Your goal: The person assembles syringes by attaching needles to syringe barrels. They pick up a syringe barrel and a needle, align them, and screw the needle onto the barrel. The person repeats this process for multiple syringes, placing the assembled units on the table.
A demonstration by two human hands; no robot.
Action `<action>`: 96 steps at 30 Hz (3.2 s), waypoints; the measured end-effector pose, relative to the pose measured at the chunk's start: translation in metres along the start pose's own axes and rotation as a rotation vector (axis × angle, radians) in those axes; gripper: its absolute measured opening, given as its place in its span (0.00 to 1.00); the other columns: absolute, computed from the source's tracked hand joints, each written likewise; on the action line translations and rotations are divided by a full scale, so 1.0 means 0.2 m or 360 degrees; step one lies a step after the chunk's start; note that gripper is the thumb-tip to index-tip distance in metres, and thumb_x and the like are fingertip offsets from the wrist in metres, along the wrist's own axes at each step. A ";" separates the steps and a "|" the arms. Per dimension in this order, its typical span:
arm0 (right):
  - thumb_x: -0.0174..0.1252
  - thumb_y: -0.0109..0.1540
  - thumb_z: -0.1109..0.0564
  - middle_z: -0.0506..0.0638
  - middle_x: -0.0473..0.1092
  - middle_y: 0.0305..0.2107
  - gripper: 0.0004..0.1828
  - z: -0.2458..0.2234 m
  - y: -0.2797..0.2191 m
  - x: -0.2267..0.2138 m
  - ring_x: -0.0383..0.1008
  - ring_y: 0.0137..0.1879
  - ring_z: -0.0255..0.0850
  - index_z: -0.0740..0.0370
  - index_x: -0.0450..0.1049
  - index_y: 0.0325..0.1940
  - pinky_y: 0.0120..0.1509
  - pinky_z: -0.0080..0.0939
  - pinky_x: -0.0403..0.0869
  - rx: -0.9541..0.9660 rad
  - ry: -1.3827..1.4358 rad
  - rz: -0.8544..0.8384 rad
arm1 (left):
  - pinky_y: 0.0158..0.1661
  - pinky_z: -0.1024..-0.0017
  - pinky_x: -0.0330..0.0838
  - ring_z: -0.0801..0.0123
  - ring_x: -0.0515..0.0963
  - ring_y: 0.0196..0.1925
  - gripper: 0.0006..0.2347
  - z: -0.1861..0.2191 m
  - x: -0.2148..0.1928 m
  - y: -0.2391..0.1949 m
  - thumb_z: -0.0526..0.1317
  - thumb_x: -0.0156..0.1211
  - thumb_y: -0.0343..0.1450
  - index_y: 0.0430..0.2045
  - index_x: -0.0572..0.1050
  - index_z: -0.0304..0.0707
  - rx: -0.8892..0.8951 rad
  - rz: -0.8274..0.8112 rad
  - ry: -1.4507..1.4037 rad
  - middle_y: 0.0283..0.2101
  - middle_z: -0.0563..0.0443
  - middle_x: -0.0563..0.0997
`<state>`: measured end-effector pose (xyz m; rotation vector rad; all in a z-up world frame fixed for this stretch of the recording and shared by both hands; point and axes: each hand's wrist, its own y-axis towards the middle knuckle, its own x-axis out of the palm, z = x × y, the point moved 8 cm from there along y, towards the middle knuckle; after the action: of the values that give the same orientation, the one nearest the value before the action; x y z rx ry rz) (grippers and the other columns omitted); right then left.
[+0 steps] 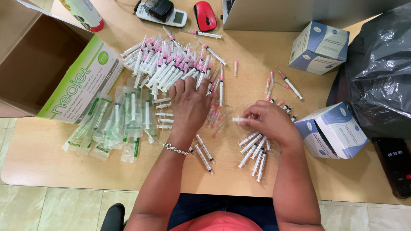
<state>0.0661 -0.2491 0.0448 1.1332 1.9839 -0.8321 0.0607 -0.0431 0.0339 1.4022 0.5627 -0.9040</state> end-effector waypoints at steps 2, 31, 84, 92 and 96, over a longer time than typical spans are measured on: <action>0.69 0.61 0.50 0.49 0.68 0.22 0.10 -0.08 -0.03 -0.08 0.69 0.34 0.45 0.56 0.85 0.40 0.40 0.45 0.68 -0.0145 0.0116 0.0237 | 0.40 0.59 0.58 0.55 0.66 0.40 0.17 0.02 -0.10 0.03 0.56 0.61 0.69 0.46 0.78 0.51 -0.0010 0.0166 -0.0040 0.34 0.52 0.64; 0.62 0.60 0.48 0.37 0.74 0.45 0.10 -0.15 0.08 0.29 0.69 0.58 0.35 0.44 0.80 0.46 0.58 0.40 0.65 -0.0673 -0.0685 0.0384 | 0.25 0.85 0.70 0.80 0.73 0.27 0.09 -0.01 0.07 0.00 0.38 0.61 0.76 0.47 0.79 0.35 -0.1135 -0.0150 -0.2582 0.26 0.52 0.78; 0.65 0.65 0.58 0.58 0.77 0.36 0.13 0.26 0.04 0.11 0.74 0.34 0.29 0.60 0.66 0.46 0.43 0.23 0.73 -0.0308 0.2009 0.0936 | 0.41 0.66 0.79 0.60 0.82 0.34 0.08 0.35 -0.02 -0.08 0.41 0.58 0.77 0.48 0.80 0.46 -0.0296 -0.0079 -0.1823 0.26 0.55 0.79; 0.69 0.64 0.56 0.51 0.78 0.40 0.14 0.01 -0.01 0.01 0.69 0.36 0.27 0.58 0.72 0.49 0.42 0.25 0.67 -0.0323 0.1313 0.0942 | 0.44 0.61 0.65 0.64 0.81 0.36 0.03 0.05 -0.30 0.06 0.38 0.64 0.67 0.25 0.77 0.52 -0.0030 0.0477 -0.0738 0.31 0.60 0.81; 0.70 0.65 0.54 0.44 0.80 0.37 0.05 -0.10 0.00 0.04 0.76 0.39 0.42 0.52 0.82 0.43 0.48 0.41 0.72 -0.0687 0.0133 0.0962 | 0.49 0.59 0.60 0.65 0.78 0.42 0.05 -0.21 -0.34 0.05 0.40 0.64 0.72 0.38 0.82 0.51 -0.0400 0.0715 -0.0358 0.36 0.58 0.82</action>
<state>0.0577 -0.2307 0.0499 1.3969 1.6231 -0.0411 0.0377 0.0103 0.0898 1.1174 0.1691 -0.5930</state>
